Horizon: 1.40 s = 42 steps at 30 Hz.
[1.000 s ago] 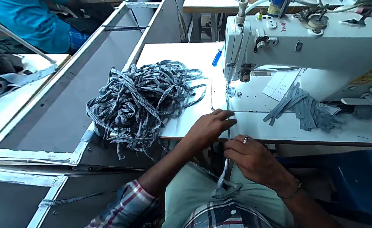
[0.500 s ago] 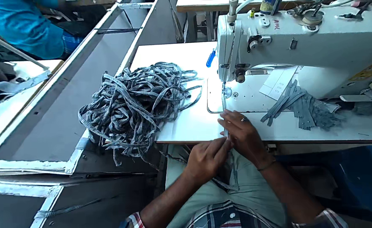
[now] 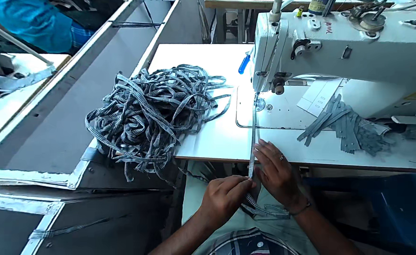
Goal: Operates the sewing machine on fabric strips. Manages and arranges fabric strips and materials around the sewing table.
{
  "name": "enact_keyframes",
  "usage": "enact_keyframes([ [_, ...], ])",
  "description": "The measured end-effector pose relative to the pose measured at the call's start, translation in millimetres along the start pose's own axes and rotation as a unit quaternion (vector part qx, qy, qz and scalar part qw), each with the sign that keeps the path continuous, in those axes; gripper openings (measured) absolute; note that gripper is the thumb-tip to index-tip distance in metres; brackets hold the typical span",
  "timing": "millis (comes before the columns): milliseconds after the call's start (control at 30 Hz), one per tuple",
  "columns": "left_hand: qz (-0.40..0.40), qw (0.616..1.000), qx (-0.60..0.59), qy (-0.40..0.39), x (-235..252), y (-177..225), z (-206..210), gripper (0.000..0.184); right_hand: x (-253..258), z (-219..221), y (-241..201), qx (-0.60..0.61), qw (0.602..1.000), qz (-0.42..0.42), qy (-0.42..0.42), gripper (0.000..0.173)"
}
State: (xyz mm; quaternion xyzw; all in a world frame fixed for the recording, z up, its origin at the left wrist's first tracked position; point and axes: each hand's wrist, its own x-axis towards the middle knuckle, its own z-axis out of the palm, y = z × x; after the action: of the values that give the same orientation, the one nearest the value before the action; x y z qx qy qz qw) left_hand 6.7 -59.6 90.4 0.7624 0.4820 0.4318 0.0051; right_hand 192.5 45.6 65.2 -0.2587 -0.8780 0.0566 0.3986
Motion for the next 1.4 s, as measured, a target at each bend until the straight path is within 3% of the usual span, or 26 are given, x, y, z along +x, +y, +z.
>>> enact_keyframes([
  [267, -0.045, 0.997, -0.052, 0.026, -4.4, 4.5, 1.5, 0.008, 9.9, -2.1, 3.3, 0.033, 0.996, -0.081, -0.030, 0.017],
  [333, -0.063, 0.996, -0.053, -0.040, -2.3, 1.0, -9.1, 0.010, 3.7, -3.9, 1.1, 0.034, 0.995, -0.081, -0.037, 0.016],
  [400, -0.091, 0.986, -0.009, -0.139, 13.6, -5.0, -26.4, 0.022, -5.2, -4.8, 0.7, 0.033, 0.996, -0.071, -0.046, 0.017],
  [467, -0.086, 0.979, 0.021, -0.182, 38.7, -15.5, -31.7, 0.034, -15.0, -5.6, -3.6, 0.031, 0.997, -0.057, -0.045, 0.017],
  [600, 0.012, 0.973, 0.041, -0.225, 82.6, -67.1, 13.0, 0.043, -22.0, -5.8, -13.5, 0.028, 0.998, -0.044, -0.039, 0.015],
  [700, 0.035, 0.958, 0.077, -0.272, 92.9, -92.6, 39.8, 0.055, -25.1, -5.6, -17.6, 0.026, 0.999, -0.030, -0.033, 0.014],
  [1133, 0.033, 0.963, 0.105, -0.247, 85.1, -84.2, 40.2, 0.053, -30.2, -3.8, -23.3, 0.036, 0.999, -0.011, -0.028, 0.015],
  [1400, 0.047, 0.963, 0.096, -0.248, 86.0, -82.4, 39.9, 0.040, -27.5, -3.6, -21.0, 0.043, 0.999, 0.004, -0.029, 0.014],
])
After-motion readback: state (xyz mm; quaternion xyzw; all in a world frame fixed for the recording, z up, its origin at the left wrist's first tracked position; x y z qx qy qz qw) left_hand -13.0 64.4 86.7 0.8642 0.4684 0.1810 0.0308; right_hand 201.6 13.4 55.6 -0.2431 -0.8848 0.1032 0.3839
